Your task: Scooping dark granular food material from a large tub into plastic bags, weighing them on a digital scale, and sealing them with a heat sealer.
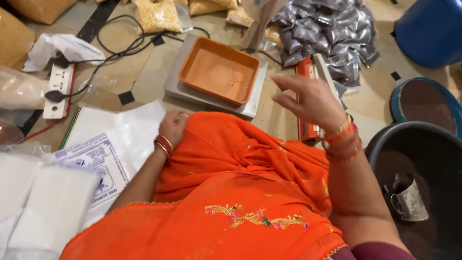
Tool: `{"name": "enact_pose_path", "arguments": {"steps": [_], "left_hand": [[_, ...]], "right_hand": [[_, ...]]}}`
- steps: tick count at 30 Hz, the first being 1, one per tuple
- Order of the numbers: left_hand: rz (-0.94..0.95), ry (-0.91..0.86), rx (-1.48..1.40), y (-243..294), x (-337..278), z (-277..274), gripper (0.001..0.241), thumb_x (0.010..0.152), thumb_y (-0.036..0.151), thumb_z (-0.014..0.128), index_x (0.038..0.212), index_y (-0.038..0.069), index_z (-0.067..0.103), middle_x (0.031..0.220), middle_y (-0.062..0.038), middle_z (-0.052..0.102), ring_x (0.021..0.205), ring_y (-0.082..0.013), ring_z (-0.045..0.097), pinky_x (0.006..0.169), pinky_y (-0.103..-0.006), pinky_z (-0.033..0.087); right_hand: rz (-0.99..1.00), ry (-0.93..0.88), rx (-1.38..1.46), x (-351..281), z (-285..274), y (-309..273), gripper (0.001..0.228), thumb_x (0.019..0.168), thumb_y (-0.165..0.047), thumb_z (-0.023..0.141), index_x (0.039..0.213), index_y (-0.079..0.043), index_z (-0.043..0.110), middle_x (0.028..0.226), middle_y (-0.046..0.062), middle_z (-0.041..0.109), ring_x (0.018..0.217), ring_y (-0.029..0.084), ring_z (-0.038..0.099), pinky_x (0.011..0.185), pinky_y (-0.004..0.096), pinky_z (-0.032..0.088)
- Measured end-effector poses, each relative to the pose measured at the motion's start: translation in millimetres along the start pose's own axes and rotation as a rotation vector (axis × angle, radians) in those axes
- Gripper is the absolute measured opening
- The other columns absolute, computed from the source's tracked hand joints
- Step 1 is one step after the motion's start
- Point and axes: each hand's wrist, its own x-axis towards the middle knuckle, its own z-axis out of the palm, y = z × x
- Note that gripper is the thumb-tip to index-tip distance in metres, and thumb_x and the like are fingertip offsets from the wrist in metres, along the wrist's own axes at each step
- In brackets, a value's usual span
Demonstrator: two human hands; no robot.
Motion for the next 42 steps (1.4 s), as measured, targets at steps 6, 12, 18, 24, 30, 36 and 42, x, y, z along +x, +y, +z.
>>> {"name": "enact_pose_path", "arguments": {"steps": [6,12,18,24,30,36,42], "left_hand": [[-0.478,-0.054,0.342,-110,-38,-23,0.074,0.089,0.049,0.066,0.147,0.007,0.046,0.157,-0.021,0.035,0.141,-0.0406,0.037,0.117,-0.0474,0.031],[-0.561,-0.296,0.642,-160,-99,-7,0.099,0.088,0.064,0.061,0.160,0.011,0.018,0.169,-0.018,0.003,0.153,-0.0383,0.002,0.122,-0.0485,-0.003],[-0.454,-0.133,0.777,-156,-86,-2,0.062,0.095,0.048,0.066,0.140,0.006,0.057,0.151,-0.020,0.047,0.137,-0.0389,0.042,0.114,-0.0505,0.030],[-0.481,-0.148,0.782,-145,-71,-17,0.019,0.101,0.023,0.063,0.109,0.009,0.074,0.117,-0.014,0.068,0.110,-0.0343,0.065,0.087,-0.0470,0.054],[-0.211,0.190,0.628,-40,-15,-72,0.017,0.103,0.022,0.065,0.102,0.007,0.073,0.114,-0.013,0.069,0.101,-0.0381,0.064,0.082,-0.0492,0.054],[0.552,0.155,0.654,116,37,-36,0.015,0.089,0.006,0.070,0.102,0.008,0.077,0.123,-0.014,0.067,0.103,-0.0378,0.063,0.089,-0.0467,0.054],[1.087,0.056,0.757,268,-12,60,0.023,0.087,0.015,0.060,0.098,-0.001,0.074,0.130,-0.018,0.067,0.117,-0.0384,0.063,0.107,-0.0593,0.041]], "right_hand": [[0.783,-0.180,-0.050,-147,-12,39,0.050,0.090,-0.032,0.072,0.136,-0.017,0.066,0.116,0.009,0.076,0.096,0.020,0.075,0.082,0.035,0.059],[1.094,0.076,-0.417,-291,-53,107,0.042,0.100,-0.026,0.076,0.140,-0.013,0.072,0.115,0.016,0.077,0.100,0.026,0.073,0.087,0.039,0.056],[1.133,0.090,-0.164,-340,-23,176,0.047,0.101,-0.032,0.075,0.140,-0.008,0.066,0.112,0.021,0.072,0.089,0.028,0.068,0.074,0.041,0.054],[1.090,0.283,-0.210,-352,4,192,0.051,0.104,-0.037,0.072,0.147,-0.011,0.062,0.111,0.023,0.071,0.097,0.029,0.069,0.085,0.041,0.054],[0.712,0.232,-0.714,-362,14,209,0.054,0.093,-0.030,0.075,0.137,-0.002,0.063,0.132,0.029,0.059,0.121,0.044,0.060,0.107,0.051,0.050],[0.626,0.210,-0.130,-196,12,85,0.055,0.097,-0.027,0.080,0.145,-0.006,0.063,0.151,0.022,0.052,0.138,0.039,0.053,0.113,0.047,0.049],[0.376,-0.008,0.259,-130,44,53,0.127,0.084,-0.028,0.088,0.165,-0.015,-0.009,0.165,0.028,0.030,0.146,0.045,0.042,0.114,0.054,0.044]]}}
